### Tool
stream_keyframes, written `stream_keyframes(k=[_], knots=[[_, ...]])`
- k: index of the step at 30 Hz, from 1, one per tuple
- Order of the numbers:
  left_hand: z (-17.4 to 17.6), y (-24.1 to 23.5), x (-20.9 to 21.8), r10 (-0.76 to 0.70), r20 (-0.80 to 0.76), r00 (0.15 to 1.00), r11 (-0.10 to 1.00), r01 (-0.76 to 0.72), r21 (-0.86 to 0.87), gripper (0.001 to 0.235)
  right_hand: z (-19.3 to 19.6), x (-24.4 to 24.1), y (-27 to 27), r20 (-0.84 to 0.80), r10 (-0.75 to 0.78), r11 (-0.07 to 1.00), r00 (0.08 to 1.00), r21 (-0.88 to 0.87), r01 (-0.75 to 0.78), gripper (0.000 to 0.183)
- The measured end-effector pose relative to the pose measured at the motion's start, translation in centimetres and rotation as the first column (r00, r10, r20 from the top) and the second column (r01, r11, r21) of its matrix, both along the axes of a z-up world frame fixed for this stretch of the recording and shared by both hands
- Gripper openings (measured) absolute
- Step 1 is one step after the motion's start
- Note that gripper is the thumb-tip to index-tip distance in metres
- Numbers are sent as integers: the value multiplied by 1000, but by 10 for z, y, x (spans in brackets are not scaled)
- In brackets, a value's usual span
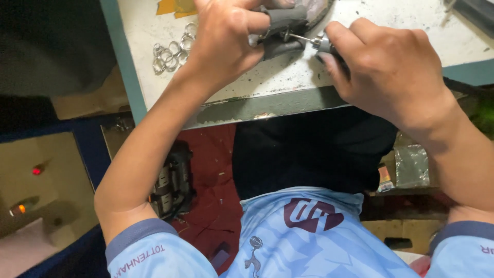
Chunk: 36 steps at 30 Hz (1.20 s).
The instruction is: The person uses a rotary polishing tool to smooth and polish small metal rings held in a gray holder. They repeatedly pick up rings from a pile on the workbench, polish them, and place them on a circular stand. The person also briefly adjusts the rotary tool during the process.
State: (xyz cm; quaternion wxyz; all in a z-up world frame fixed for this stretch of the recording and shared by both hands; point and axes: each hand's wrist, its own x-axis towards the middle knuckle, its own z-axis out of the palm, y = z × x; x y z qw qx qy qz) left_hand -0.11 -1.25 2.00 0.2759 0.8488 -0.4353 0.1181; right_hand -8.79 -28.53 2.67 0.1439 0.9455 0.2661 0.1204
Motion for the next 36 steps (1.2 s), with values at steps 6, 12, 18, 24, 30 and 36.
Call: stream_keyframes(k=[6,12,18,24,30,36], knots=[[1,2,-2,0,26,1000,1000,0,-18,16,2,-6,-11,-24,36,991,999,129,-33,25],[-4,5,0,-16,55,998,997,20,-68,17,-5,-21,-34,-6,54,978,999,202,-52,28],[-5,4,1,3,63,998,999,0,-40,22,-7,-22,-37,16,44,979,999,199,-46,31],[-14,6,0,32,69,997,999,-30,-25,59,-11,-20,-37,13,42,978,999,204,-44,29],[-12,6,0,38,87,995,999,-38,-5,53,-11,-19,-36,10,40,981,999,187,-41,28],[-24,4,0,80,115,990,996,-83,19,40,-12,-19,-36,15,36,983,999,178,-38,29]])
